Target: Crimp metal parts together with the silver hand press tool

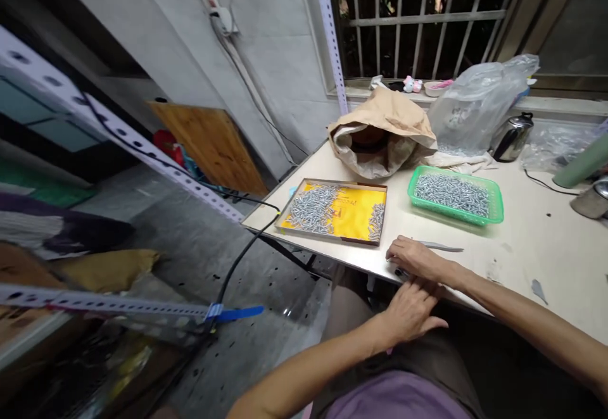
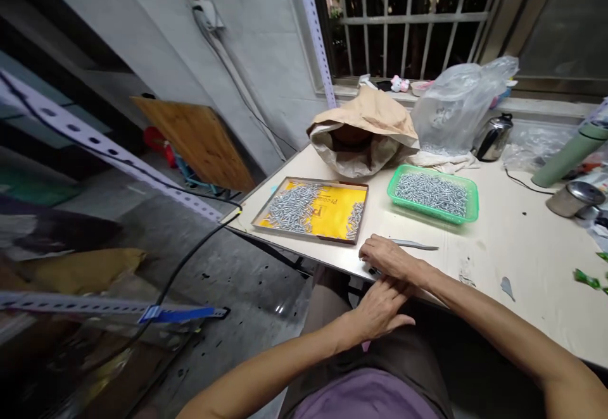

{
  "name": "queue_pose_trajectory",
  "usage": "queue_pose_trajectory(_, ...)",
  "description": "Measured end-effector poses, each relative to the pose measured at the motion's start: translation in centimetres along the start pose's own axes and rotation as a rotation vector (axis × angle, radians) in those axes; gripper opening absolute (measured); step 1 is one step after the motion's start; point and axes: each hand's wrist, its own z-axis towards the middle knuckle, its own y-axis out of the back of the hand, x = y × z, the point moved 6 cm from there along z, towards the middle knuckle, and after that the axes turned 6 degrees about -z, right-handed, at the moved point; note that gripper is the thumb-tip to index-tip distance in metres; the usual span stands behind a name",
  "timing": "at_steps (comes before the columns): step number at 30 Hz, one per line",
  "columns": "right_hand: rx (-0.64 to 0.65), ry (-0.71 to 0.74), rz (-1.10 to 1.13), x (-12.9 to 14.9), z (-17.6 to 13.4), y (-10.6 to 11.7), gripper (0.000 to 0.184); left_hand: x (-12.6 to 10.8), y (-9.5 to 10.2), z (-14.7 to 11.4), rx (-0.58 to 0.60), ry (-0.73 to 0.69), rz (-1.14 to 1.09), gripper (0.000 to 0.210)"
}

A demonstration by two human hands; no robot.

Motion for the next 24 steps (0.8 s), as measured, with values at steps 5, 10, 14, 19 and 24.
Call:
queue_pose_trajectory(5,-0.524,-0.221,0.114,-3.3,-0.6,7.2,0.021,0.9,2.4,0.1,-0.066,-0.053,-0.020,0.047)
queue_pose_trajectory(10,-0.762,-0.492,-0.197,-11.0,-3.6,14.4,0.025,9.9,10.0,-1.3,-0.207,0.439,0.180,0.031)
queue_pose_trajectory(14,-0.608,-0.578,-0.345,-14.5,-5.4,13.7,0.039,18.1,15.6,-3.6,-0.175,0.960,0.366,0.028)
queue_pose_trajectory(19,-0.390,-0.485,-0.153,-10.2,-7.2,8.1,0.035,22.1,16.6,-4.2,-0.039,1.171,0.352,0.036)
queue_pose_trajectory(24,-0.125,-0.465,0.027,-5.0,-9.1,1.7,0.029,23.1,16.2,-4.3,0.003,1.298,0.281,0.027)
